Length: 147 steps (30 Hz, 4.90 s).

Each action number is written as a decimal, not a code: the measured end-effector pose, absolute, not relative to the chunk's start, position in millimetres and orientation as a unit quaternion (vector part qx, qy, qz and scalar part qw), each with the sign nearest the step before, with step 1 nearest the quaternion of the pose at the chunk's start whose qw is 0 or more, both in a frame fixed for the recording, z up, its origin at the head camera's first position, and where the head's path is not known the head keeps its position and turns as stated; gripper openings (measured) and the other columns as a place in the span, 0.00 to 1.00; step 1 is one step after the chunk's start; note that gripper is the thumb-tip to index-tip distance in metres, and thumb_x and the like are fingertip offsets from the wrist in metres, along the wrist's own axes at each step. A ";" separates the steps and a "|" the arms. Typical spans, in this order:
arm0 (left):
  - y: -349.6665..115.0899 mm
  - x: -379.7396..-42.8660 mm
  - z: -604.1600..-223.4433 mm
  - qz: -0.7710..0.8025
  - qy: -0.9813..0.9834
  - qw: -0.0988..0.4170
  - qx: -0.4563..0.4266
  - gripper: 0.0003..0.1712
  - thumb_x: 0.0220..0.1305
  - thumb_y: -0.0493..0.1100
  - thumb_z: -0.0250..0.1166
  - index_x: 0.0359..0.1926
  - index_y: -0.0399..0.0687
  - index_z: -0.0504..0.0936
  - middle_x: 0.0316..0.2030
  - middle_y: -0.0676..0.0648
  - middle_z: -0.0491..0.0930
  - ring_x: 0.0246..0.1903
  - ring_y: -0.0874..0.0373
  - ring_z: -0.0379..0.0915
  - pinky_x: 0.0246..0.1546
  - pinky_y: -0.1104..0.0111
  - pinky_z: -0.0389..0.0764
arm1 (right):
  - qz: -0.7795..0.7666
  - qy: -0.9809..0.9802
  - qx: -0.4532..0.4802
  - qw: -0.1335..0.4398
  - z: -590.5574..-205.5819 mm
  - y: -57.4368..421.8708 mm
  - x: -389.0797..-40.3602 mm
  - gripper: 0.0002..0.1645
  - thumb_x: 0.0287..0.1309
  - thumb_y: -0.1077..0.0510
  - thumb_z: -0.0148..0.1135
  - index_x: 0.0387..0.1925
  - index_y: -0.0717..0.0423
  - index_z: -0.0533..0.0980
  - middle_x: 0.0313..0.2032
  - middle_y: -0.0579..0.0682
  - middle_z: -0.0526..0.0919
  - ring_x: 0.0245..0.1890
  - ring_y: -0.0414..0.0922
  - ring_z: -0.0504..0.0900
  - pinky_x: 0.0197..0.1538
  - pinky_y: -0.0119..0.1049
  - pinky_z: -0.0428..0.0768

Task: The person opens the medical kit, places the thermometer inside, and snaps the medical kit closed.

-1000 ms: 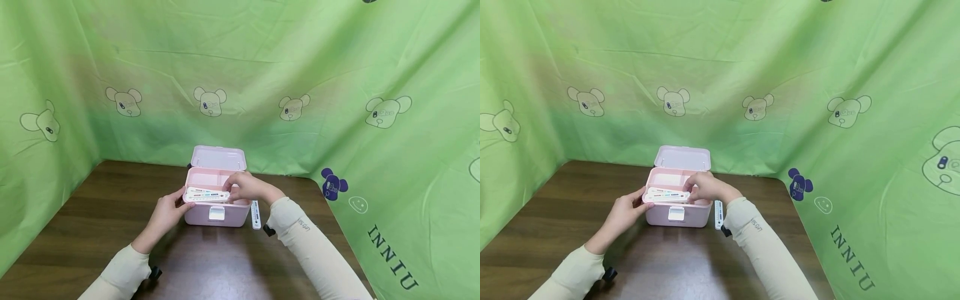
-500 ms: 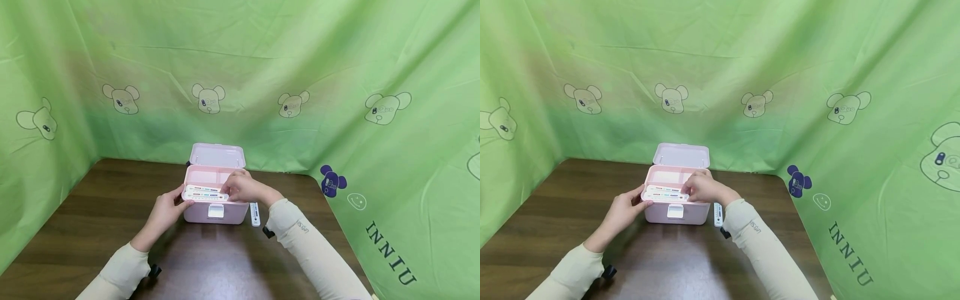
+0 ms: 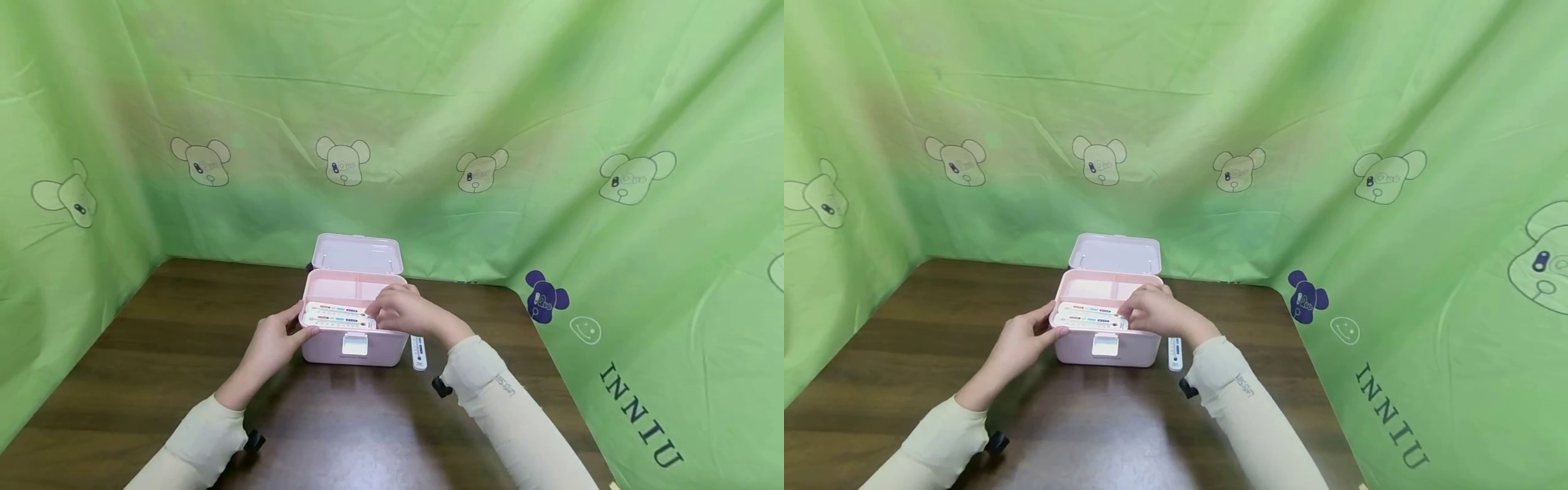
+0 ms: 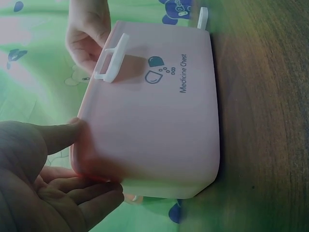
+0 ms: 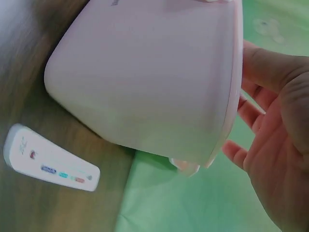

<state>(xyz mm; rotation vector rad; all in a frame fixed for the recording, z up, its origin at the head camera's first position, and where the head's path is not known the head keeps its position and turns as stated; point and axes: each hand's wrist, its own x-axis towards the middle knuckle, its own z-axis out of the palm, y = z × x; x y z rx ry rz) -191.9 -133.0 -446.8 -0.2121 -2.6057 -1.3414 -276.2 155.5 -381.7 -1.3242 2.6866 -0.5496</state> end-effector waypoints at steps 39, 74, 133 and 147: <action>-133.0 -189.0 -445.1 -0.440 -0.889 0.100 -0.075 0.41 0.66 0.47 0.72 0.73 0.34 0.67 0.63 0.35 0.77 0.59 0.46 0.80 0.53 0.54 0.84 | -0.417 0.871 -0.090 -0.244 -464.9 213.0 -203.6 0.19 0.55 0.60 0.77 0.49 0.57 0.85 0.47 0.54 0.86 0.54 0.55 0.78 0.60 0.51 0.70; -133.1 -187.4 -444.3 -0.434 -0.893 0.097 -0.076 0.41 0.66 0.47 0.72 0.73 0.34 0.67 0.65 0.34 0.76 0.60 0.44 0.79 0.54 0.51 0.83 | -0.264 0.959 0.040 -0.098 -518.8 206.2 -203.6 0.42 0.45 0.39 0.81 0.57 0.60 0.81 0.40 0.53 0.84 0.46 0.56 0.76 0.52 0.53 0.68; -134.3 -211.7 -440.8 -0.420 -0.901 0.072 -0.078 0.59 0.54 0.61 0.78 0.76 0.36 0.62 0.75 0.37 0.61 0.73 0.43 0.62 0.69 0.49 0.70 | -0.386 0.917 -0.086 -0.050 -432.2 312.8 -252.1 0.18 0.60 0.62 0.71 0.51 0.64 0.82 0.42 0.58 0.84 0.38 0.45 0.79 0.38 0.29 0.77; -131.0 -206.7 -432.3 -0.378 -0.922 0.061 -0.059 0.54 0.54 0.62 0.78 0.75 0.41 0.68 0.72 0.36 0.66 0.67 0.39 0.71 0.60 0.48 0.78 | -0.237 0.936 -0.248 -0.083 -375.1 298.2 -270.8 0.15 0.57 0.56 0.73 0.47 0.50 0.85 0.45 0.49 0.84 0.50 0.49 0.78 0.56 0.52 0.76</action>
